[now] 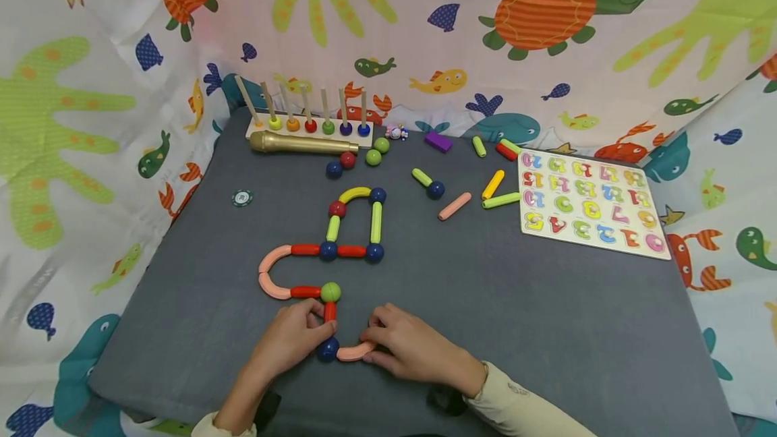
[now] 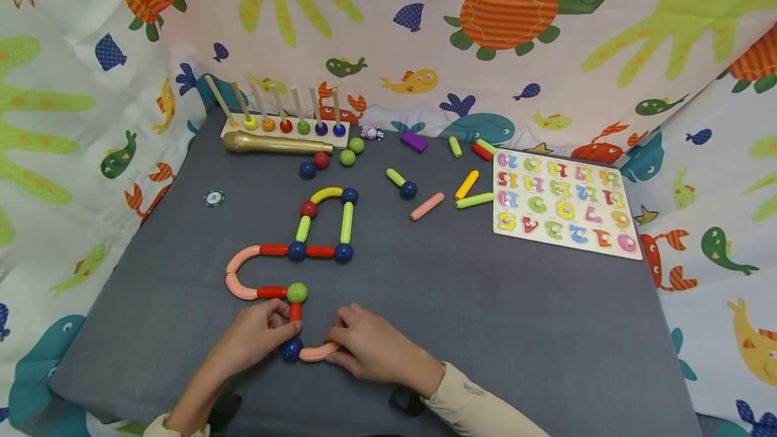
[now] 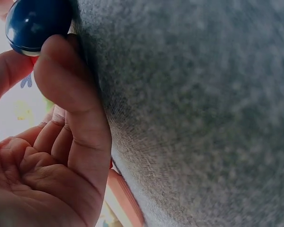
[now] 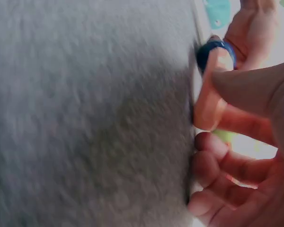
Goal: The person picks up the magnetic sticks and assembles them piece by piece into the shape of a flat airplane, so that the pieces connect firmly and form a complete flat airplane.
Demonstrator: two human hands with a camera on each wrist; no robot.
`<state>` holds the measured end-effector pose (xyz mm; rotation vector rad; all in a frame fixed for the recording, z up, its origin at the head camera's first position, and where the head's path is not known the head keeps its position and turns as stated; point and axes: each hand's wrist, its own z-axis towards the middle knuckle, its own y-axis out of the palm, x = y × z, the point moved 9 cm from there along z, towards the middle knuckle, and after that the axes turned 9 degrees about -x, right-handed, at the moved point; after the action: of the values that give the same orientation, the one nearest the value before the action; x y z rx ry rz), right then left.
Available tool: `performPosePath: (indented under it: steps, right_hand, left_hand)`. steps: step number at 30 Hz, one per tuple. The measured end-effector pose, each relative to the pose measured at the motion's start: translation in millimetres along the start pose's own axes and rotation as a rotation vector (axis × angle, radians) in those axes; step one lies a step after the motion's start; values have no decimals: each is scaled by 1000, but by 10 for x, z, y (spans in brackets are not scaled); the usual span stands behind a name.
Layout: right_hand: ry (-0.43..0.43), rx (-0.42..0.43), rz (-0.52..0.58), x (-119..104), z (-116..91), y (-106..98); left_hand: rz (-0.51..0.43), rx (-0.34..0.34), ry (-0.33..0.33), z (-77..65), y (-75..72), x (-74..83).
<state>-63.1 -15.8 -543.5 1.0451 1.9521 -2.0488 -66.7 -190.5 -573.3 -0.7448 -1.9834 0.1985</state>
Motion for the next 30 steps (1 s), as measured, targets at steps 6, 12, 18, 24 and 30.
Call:
performPosePath:
  steps: [6, 12, 18, 24, 30]
  right_hand:
    - [20, 10, -27, 36, -48, 3]
    - [60, -50, 42, 22, -57, 82]
    - [80, -57, 95, 14, -87, 114]
    - [60, 2, 85, 7, -130, 113]
    - [78, 2, 131, 52, -145, 136]
  left_hand:
    - [19, 17, -15, -26, 7, -51]
    - [35, 26, -18, -14, 24, -47]
    - [48, 38, -36, -22, 22, -48]
    - [54, 50, -21, -47, 28, -30]
    - [315, 201, 177, -263, 5, 265]
